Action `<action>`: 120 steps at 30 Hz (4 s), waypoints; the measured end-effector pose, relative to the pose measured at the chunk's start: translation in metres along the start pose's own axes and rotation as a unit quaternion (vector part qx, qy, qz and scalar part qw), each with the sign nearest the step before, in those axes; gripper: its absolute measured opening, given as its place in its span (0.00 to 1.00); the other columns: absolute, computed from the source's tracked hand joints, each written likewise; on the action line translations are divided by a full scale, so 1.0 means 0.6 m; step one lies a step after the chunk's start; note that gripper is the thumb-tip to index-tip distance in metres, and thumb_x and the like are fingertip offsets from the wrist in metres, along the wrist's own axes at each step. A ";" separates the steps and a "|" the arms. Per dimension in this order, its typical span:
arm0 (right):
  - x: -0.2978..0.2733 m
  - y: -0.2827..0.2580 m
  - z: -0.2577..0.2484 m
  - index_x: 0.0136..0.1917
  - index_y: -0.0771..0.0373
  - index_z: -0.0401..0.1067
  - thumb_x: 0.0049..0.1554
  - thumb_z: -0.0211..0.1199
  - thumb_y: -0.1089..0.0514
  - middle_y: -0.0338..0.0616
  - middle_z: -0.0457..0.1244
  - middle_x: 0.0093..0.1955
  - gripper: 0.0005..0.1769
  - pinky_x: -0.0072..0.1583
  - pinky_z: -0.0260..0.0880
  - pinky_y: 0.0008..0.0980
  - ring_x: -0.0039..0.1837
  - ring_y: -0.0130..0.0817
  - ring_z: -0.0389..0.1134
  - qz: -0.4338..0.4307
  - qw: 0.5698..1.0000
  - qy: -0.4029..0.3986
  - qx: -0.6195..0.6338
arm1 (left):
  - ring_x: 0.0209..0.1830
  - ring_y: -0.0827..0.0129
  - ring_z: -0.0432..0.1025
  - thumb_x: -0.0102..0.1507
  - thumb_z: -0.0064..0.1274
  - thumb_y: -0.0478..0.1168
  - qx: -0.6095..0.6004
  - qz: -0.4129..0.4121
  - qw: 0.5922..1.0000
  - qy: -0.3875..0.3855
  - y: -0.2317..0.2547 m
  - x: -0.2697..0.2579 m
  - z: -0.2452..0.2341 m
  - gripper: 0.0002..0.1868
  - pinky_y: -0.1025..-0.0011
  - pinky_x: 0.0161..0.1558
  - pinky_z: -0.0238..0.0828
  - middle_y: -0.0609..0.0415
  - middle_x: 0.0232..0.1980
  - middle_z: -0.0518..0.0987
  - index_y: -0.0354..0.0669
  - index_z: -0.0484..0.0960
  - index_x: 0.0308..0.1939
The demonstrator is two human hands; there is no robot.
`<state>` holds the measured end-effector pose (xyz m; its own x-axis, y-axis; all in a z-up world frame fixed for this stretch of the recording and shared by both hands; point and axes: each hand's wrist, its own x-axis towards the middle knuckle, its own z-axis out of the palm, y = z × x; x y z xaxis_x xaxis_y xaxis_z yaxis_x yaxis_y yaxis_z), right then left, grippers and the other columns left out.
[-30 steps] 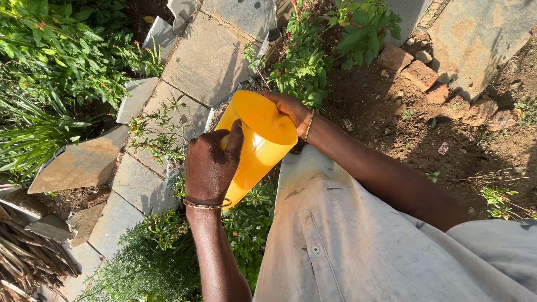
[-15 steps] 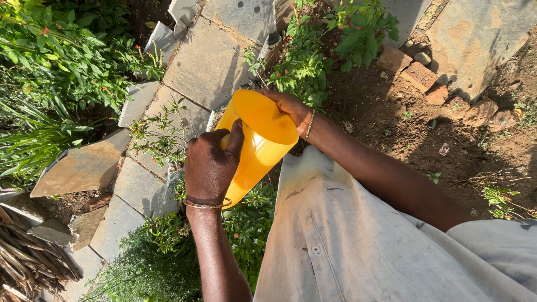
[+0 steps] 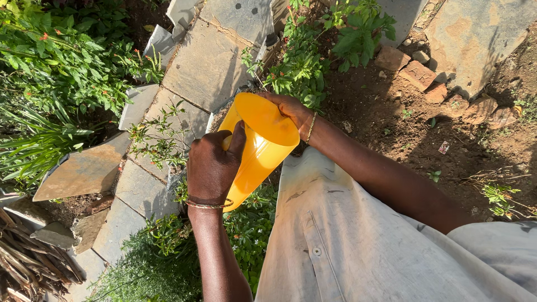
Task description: The person waters several plants in a garden by pouring water from a yellow pitcher, then refills the pitcher from a stone water tank and continues watering.
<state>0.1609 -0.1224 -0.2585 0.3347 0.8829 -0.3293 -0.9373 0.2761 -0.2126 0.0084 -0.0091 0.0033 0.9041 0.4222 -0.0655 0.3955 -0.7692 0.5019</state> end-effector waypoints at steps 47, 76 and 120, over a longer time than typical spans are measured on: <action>0.007 -0.011 -0.024 0.67 0.63 0.67 0.67 0.56 0.54 0.49 0.68 0.61 0.18 0.65 0.74 0.49 0.61 0.44 0.73 -0.026 0.999 0.003 0.031 | 0.26 0.47 0.80 0.67 0.53 0.55 0.000 -0.001 1.000 -0.021 0.013 0.017 0.000 0.24 0.58 0.34 0.78 0.35 0.25 0.80 0.35 0.89 0.38; 0.021 -0.046 -0.039 0.61 0.64 0.72 0.64 0.60 0.54 0.45 0.71 0.54 0.16 0.57 0.78 0.38 0.52 0.36 0.75 -0.055 0.997 0.045 0.030 | 0.29 0.46 0.80 0.66 0.54 0.55 0.000 0.016 1.000 -0.018 0.027 0.052 0.012 0.23 0.56 0.36 0.77 0.36 0.27 0.81 0.36 0.89 0.38; 0.052 -0.082 -0.107 0.63 0.65 0.73 0.65 0.59 0.52 0.36 0.69 0.57 0.18 0.60 0.74 0.31 0.58 0.27 0.70 -0.202 0.969 0.115 0.079 | 0.30 0.45 0.80 0.67 0.52 0.55 0.027 0.071 0.996 -0.053 0.067 0.116 0.029 0.24 0.56 0.38 0.77 0.35 0.28 0.81 0.35 0.89 0.38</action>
<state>0.2235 -0.1330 -0.3173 0.6735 0.5873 -0.4489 -0.7220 0.6530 -0.2288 0.0901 -0.0193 0.0038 0.9626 0.2562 -0.0882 0.2672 -0.8438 0.4654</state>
